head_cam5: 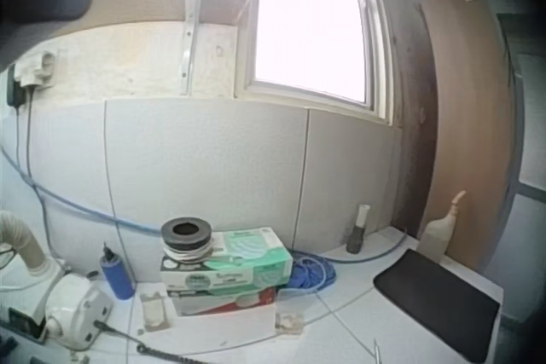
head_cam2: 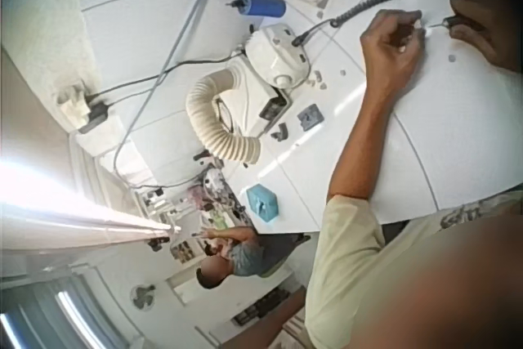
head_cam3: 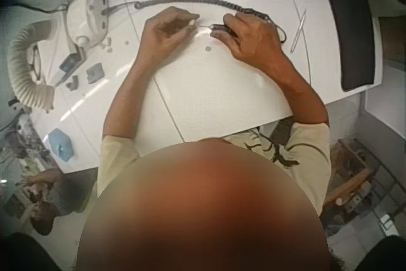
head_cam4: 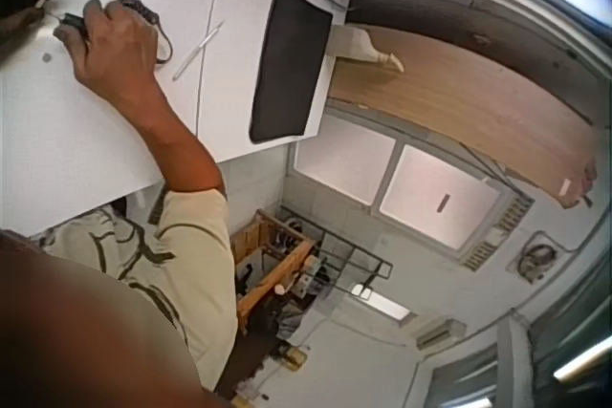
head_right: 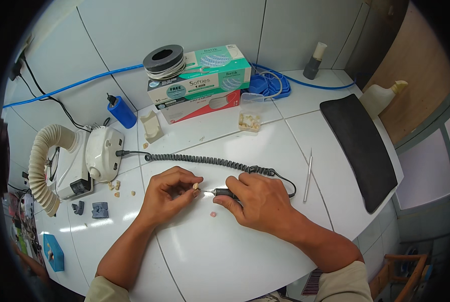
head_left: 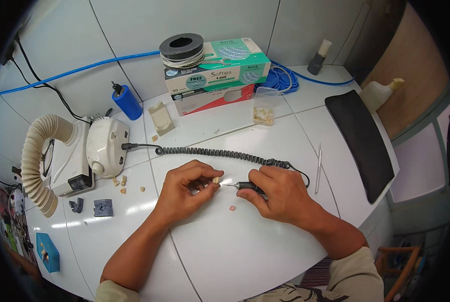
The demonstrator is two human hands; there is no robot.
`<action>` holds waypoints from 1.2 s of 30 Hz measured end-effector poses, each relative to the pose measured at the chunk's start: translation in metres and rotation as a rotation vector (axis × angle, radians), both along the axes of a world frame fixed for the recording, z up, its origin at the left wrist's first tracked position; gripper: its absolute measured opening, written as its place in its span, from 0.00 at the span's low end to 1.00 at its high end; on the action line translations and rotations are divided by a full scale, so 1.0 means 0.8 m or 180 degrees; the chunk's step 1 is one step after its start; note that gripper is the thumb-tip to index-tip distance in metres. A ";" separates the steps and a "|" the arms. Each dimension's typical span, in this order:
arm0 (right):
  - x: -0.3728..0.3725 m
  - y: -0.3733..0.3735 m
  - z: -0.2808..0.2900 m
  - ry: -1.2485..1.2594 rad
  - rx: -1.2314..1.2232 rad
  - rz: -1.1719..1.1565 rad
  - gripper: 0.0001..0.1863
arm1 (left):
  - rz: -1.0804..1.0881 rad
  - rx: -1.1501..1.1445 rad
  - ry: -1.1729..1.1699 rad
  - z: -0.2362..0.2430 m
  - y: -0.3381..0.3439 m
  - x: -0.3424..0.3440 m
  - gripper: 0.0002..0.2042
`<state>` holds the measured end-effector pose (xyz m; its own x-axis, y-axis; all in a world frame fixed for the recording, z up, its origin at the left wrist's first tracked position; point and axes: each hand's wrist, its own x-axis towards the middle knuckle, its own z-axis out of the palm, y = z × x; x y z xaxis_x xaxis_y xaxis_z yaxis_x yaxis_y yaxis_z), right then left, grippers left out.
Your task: Polishing a dental prosthesis using a micro motor and a small carving tool.
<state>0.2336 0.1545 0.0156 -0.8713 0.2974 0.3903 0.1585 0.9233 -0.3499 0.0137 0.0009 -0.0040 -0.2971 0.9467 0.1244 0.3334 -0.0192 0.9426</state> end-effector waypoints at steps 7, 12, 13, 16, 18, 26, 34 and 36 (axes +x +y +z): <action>0.000 0.005 0.004 -0.0374 -0.0269 -0.0006 0.23 | -0.0148 -0.0048 0.0262 0.008 -0.007 0.007 0.13; -0.002 0.004 0.008 -0.0479 -0.0273 0.0051 0.23 | -0.0209 -0.0193 0.0337 0.013 -0.009 0.005 0.13; -0.002 0.004 0.009 -0.0491 -0.0264 0.0069 0.23 | -0.0216 -0.0220 0.0336 0.014 -0.009 0.005 0.13; -0.002 0.004 0.008 -0.0507 -0.0228 0.0114 0.23 | -0.0218 -0.0249 0.0359 0.014 -0.010 0.004 0.13; -0.002 0.005 0.007 -0.0511 -0.0197 0.0141 0.23 | -0.0205 -0.0229 0.0369 0.014 -0.009 0.005 0.13; -0.001 0.004 0.009 -0.0584 -0.0085 0.0169 0.23 | -0.0033 -0.0204 0.0237 0.011 -0.009 0.009 0.14; 0.000 0.002 0.011 -0.0620 -0.0168 0.0142 0.24 | -0.0126 -0.0201 0.0265 0.015 -0.010 0.009 0.12; -0.001 0.002 0.011 -0.0663 -0.0196 0.0150 0.24 | -0.0126 -0.0197 0.0262 0.013 -0.010 0.008 0.11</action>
<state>0.2328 0.1558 0.0242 -0.9447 0.2723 0.1826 0.1906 0.9092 -0.3701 0.0202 -0.0072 0.0065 -0.2506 0.9641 0.0878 0.4098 0.0235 0.9119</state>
